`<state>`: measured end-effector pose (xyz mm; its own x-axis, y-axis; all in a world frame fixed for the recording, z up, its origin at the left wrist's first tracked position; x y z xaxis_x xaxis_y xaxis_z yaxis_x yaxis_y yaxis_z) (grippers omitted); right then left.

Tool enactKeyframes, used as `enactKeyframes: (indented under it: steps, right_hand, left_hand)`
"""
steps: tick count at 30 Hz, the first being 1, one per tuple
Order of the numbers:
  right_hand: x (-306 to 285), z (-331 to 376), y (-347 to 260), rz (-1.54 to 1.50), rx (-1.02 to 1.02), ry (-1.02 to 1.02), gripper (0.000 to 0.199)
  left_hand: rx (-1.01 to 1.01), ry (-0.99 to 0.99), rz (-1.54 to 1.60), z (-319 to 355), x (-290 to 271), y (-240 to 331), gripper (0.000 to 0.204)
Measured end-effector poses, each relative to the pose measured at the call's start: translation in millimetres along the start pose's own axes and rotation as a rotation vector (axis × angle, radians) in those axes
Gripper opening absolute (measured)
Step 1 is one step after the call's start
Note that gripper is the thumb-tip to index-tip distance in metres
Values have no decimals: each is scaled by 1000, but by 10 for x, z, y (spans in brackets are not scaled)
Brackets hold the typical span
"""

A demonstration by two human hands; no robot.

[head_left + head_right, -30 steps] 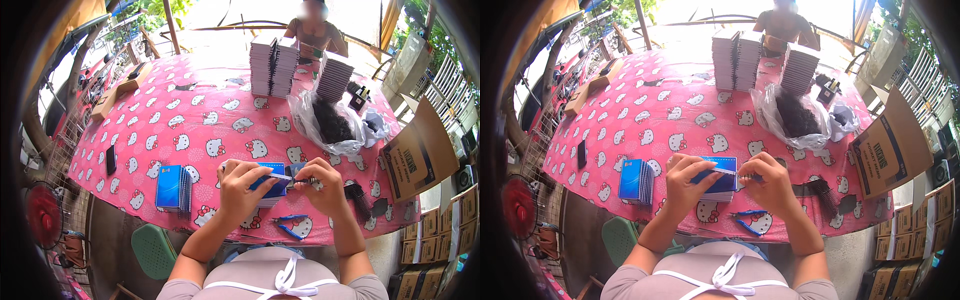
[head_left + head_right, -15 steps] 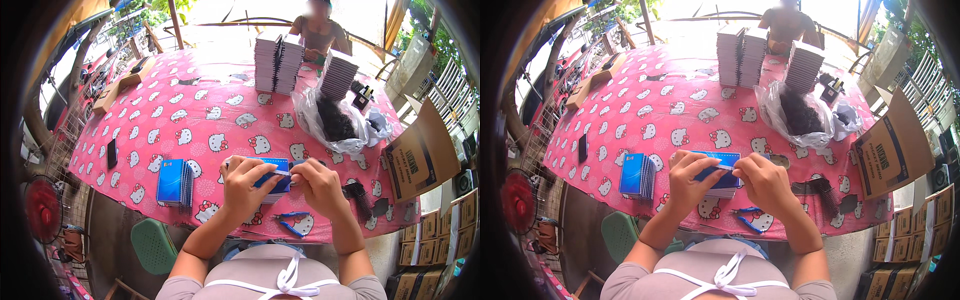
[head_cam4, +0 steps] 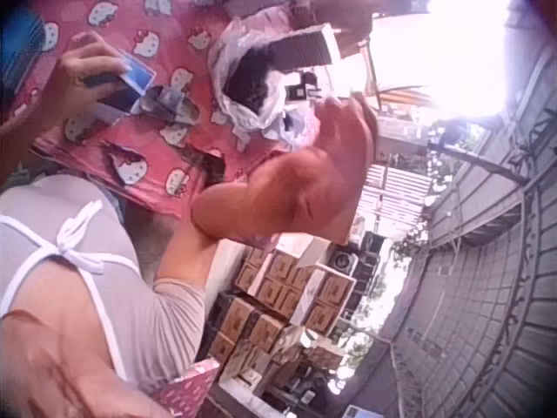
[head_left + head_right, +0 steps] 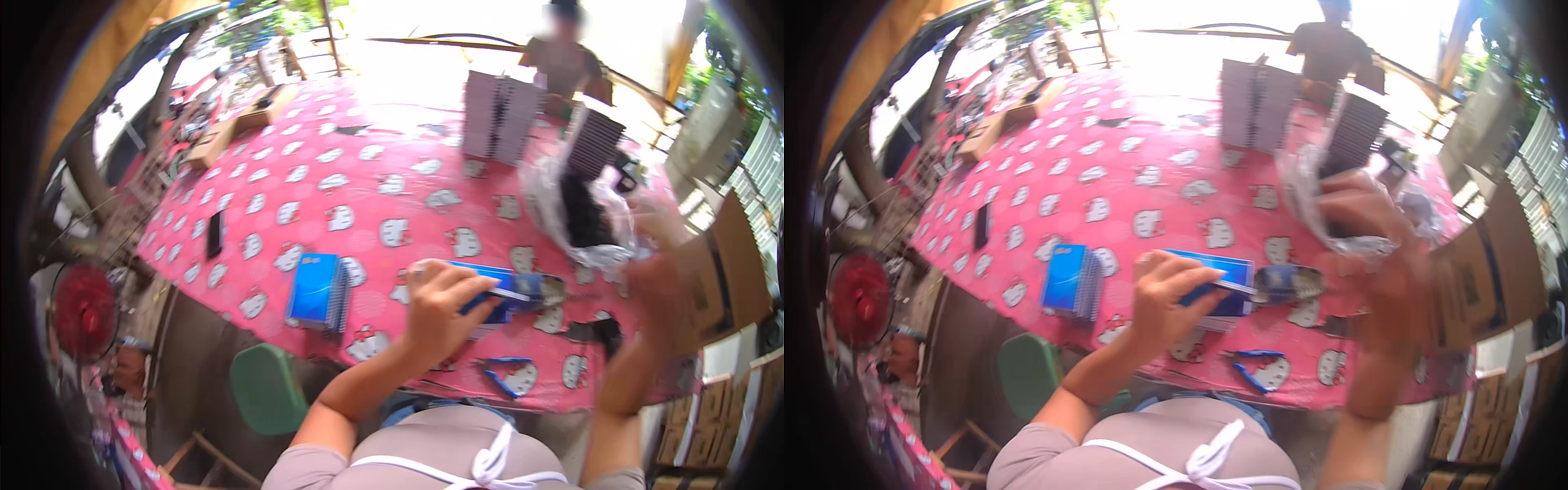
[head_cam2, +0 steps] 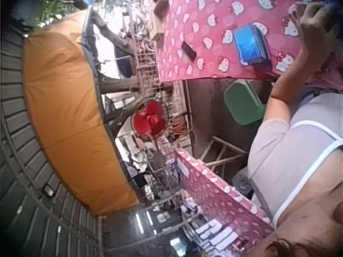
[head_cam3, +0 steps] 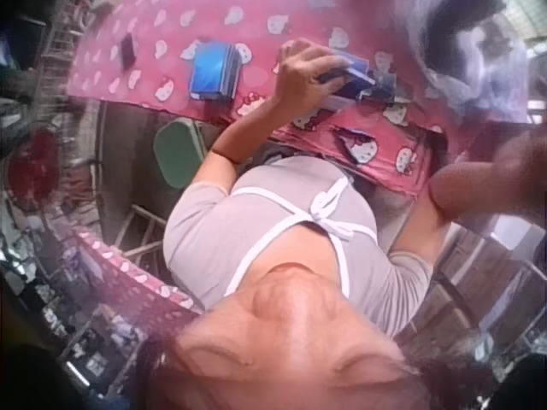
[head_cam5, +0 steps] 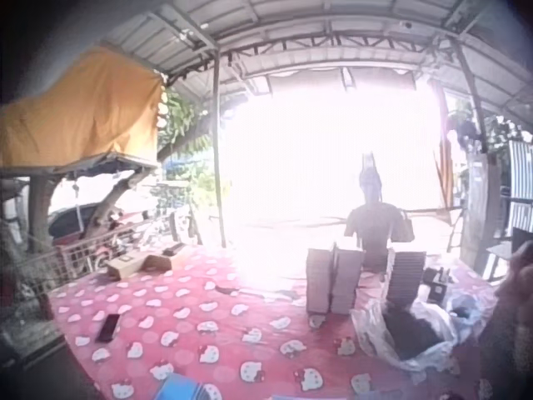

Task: The person inserts wire coils into blue notebooks, trims the excess wire using a pair of pliers, and stacks the completed items on a table.

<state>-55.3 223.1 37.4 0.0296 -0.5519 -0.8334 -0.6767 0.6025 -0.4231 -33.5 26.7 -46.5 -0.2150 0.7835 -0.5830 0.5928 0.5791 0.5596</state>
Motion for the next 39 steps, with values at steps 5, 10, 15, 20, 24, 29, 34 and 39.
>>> enactKeyframes:
  steps: [5, 10, 15, 20, 24, 29, 34, 39]
  right_hand:
    - [-400, 180, 5, 61, 53, 39, 33]
    - [-331, 147, 33, 61, 44, -2, 37]
    - [-301, 214, 64, 73, 61, -13, 42]
    - [-427, 199, 107, 81, 53, -3, 46]
    - [-398, 223, 61, 91, 38, -12, 50]
    - [-495, 231, 94, 87, 46, 8, 54]
    - [-393, 130, 43, 90, 11, -7, 59]
    - [-645, 123, 27, 116, -2, 33, 64]
  left_hand:
    - [45, -2, 7, -112, 62, 134, 27]
    - [8, 17, 1, 2, 40, 72, 28]
    - [10, 24, 15, -41, 70, 83, 26]
    - [9, 7, 18, -72, 48, 99, 25]
    - [-6, 6, 5, -25, 42, 86, 27]
    - [24, 2, -20, -136, 65, 98, 30]
    - [20, -5, -34, -73, 1, 62, 28]
    - [45, -32, -39, -205, 62, 113, 30]
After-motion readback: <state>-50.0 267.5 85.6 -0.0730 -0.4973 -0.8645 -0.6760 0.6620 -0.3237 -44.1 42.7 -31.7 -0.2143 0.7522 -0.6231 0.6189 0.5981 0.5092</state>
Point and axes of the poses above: each hand's wrist, its own z-axis away from the middle knuckle, its own x-axis out of the palm, y = z × x, the point moved 3 cm from there along -z, towards the middle knuckle, and after that the axes turned 11 degrees about -y, right-handed, at the moved point
